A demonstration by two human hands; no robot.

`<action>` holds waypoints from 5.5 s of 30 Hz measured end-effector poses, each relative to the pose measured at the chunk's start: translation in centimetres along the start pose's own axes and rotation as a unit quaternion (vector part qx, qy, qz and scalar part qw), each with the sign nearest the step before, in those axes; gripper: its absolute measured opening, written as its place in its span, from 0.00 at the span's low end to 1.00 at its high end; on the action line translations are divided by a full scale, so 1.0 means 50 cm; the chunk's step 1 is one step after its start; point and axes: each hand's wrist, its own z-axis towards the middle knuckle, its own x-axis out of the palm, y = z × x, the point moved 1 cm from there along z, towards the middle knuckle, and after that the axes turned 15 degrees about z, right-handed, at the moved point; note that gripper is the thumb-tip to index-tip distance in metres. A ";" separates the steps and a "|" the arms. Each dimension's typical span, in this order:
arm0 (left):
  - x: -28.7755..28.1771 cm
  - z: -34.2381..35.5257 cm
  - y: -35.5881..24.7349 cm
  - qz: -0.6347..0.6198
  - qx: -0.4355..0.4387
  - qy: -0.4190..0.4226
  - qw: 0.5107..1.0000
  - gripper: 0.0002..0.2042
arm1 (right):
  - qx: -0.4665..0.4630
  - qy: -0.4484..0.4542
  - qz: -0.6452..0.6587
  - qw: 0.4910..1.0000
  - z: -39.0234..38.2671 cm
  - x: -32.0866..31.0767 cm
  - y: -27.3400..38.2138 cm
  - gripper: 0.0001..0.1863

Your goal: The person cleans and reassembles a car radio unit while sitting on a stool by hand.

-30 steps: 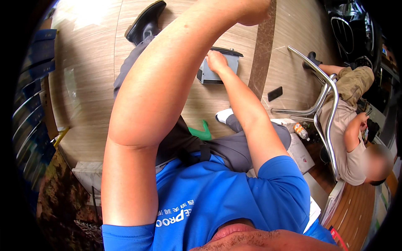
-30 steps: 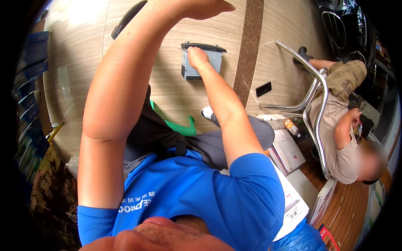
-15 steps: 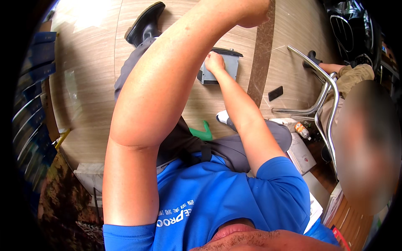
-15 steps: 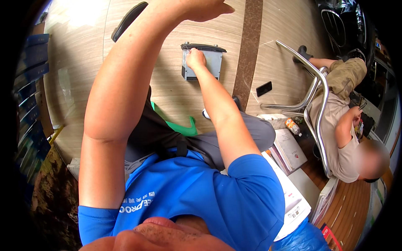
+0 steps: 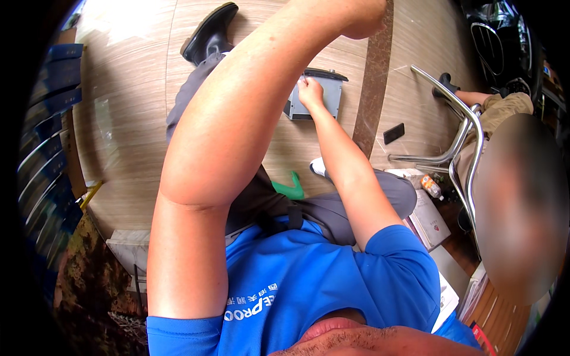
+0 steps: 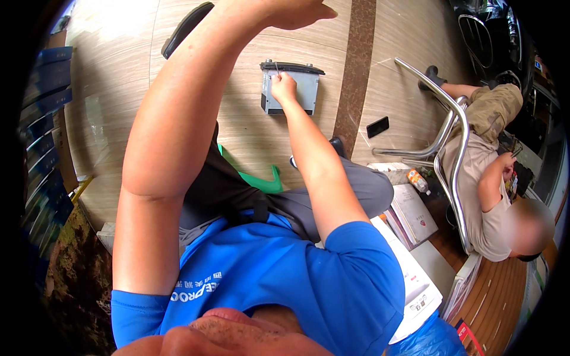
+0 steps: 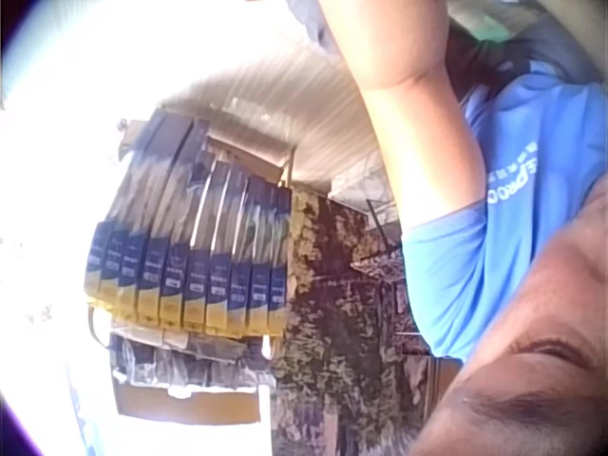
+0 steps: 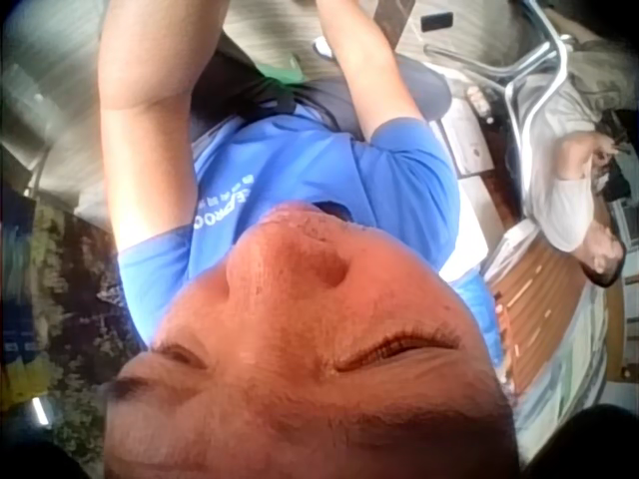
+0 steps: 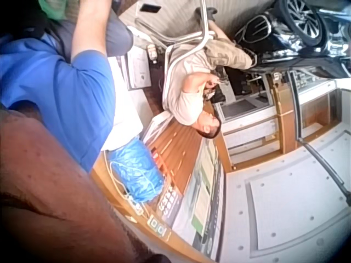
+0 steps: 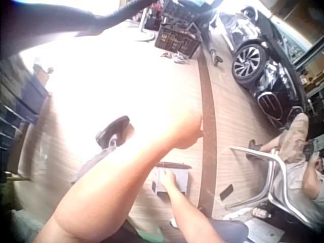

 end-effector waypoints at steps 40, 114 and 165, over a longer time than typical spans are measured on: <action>-0.060 -0.015 -0.024 -0.007 -0.026 0.136 0.990 0.21 | -0.127 0.022 -0.136 0.982 -0.016 0.024 0.029 0.09; -0.048 -0.018 -0.040 0.012 -0.006 0.146 0.989 0.21 | -0.058 0.023 -0.205 0.977 -0.021 0.009 0.068 0.15; -0.026 -0.012 -0.038 -0.014 0.006 0.111 0.994 0.18 | -0.038 0.088 -0.275 0.957 -0.009 0.001 0.092 0.13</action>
